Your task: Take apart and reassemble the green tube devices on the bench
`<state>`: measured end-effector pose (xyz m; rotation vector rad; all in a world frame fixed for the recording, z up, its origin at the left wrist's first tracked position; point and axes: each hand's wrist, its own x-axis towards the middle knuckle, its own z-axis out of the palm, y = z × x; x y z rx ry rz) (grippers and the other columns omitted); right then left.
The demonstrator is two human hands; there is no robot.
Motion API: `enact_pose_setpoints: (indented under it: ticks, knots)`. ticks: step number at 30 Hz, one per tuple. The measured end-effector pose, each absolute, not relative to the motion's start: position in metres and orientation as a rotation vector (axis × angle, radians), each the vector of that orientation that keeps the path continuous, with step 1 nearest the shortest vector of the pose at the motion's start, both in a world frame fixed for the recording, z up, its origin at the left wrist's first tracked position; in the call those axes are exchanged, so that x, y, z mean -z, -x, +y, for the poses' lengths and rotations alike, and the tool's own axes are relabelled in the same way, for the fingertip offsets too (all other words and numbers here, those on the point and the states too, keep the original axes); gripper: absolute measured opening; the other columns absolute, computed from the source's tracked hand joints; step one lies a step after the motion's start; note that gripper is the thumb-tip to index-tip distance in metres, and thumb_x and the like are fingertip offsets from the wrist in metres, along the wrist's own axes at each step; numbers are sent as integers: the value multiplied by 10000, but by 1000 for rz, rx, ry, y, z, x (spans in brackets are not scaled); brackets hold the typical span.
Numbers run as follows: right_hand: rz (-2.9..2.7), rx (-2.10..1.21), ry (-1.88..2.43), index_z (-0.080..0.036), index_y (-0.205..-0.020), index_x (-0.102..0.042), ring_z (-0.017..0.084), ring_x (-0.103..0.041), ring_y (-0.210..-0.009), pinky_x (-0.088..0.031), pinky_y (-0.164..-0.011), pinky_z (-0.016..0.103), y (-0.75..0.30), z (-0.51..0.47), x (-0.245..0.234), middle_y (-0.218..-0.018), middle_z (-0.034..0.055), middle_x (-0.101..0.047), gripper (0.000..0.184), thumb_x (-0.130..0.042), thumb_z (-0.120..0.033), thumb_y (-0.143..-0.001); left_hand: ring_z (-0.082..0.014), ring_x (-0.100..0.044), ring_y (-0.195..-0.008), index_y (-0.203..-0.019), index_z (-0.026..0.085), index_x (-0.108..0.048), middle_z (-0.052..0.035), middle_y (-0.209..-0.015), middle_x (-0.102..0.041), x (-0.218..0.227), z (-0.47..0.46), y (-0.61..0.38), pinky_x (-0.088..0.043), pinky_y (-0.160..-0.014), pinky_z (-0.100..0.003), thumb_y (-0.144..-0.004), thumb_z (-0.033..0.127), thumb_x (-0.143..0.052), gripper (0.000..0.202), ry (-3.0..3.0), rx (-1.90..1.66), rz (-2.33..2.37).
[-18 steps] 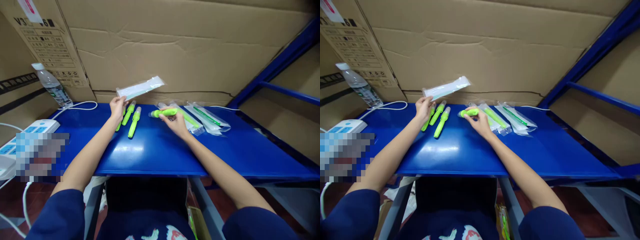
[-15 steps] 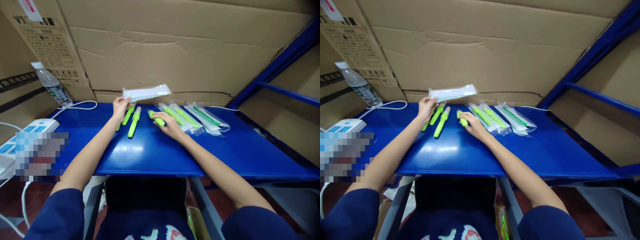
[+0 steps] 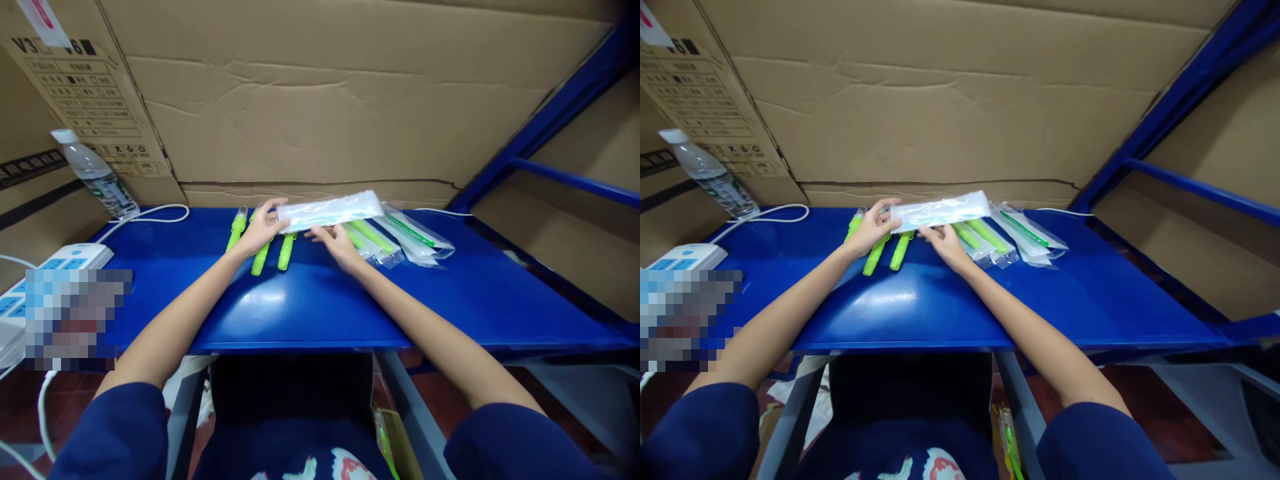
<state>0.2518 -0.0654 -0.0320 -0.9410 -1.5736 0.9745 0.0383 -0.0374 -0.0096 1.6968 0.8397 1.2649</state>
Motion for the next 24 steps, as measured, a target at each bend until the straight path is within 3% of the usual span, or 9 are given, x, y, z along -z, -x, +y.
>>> enact_pose_setpoints:
  ticks: [3, 6, 10, 16, 22, 24]
  knots:
    - [-1360, -1020, 969, -197, -854, -614, 192, -666, -714, -575, -771, 351, -257, -63, 23, -737, 64, -695, 479, -656, -673, -828, -147, -715, -805, -1172, 163, -612, -80, -1029, -735, 10, -43, -43, -589, -743, -274, -882, 341, -676, 346, -1803, -1220, 900]
    - [-1276, -1074, 980, -194, -744, -589, 149, -599, -593, -550, -659, 299, -262, -63, 16, -620, 36, -638, 466, -704, -640, -820, -144, -720, -849, -1134, 156, -661, -84, -1079, -737, 7, -50, -47, -585, -744, -244, -878, 346, -685, 320, -1930, -1289, 955]
    - [-1203, -1150, 978, -187, -679, -556, 112, -544, -529, -517, -594, 249, -262, -68, 9, -543, 12, -591, 412, -714, -510, -880, -173, -732, -924, -1107, 184, -750, -77, -1143, -758, 1, -60, -52, -598, -791, -276, -878, 356, -695, 292, -2045, -1486, 987]
    - [-1110, -1225, 933, -177, -672, -531, 70, -503, -495, -460, -526, 193, -262, -70, 2, -538, -19, -555, 381, -745, -406, -888, -255, -706, -1133, -959, 190, -805, -114, -1211, -748, -2, -60, -55, -570, -979, -422, -857, 382, -734, 229, -1910, -1706, 921]
    - [-1153, -964, 1069, -190, -669, -521, 60, -359, -412, -271, -391, 193, -297, -58, -16, -456, -53, -450, 432, -765, -498, -849, -292, -639, -1256, -965, 188, -796, -124, -1406, -634, -6, -61, -54, -538, -1024, -467, -842, 425, -748, 271, -1913, -1285, 738]
    - [-1132, -723, 1151, -190, -705, -534, 67, -387, -437, -298, -421, 211, -325, -54, -30, -513, -43, -480, 373, -736, -447, -885, -314, -581, -1328, -917, 190, -800, -123, -1410, -626, -9, -65, -53, -532, -1021, -460, -822, 384, -776, 218, -2016, -1078, 727]
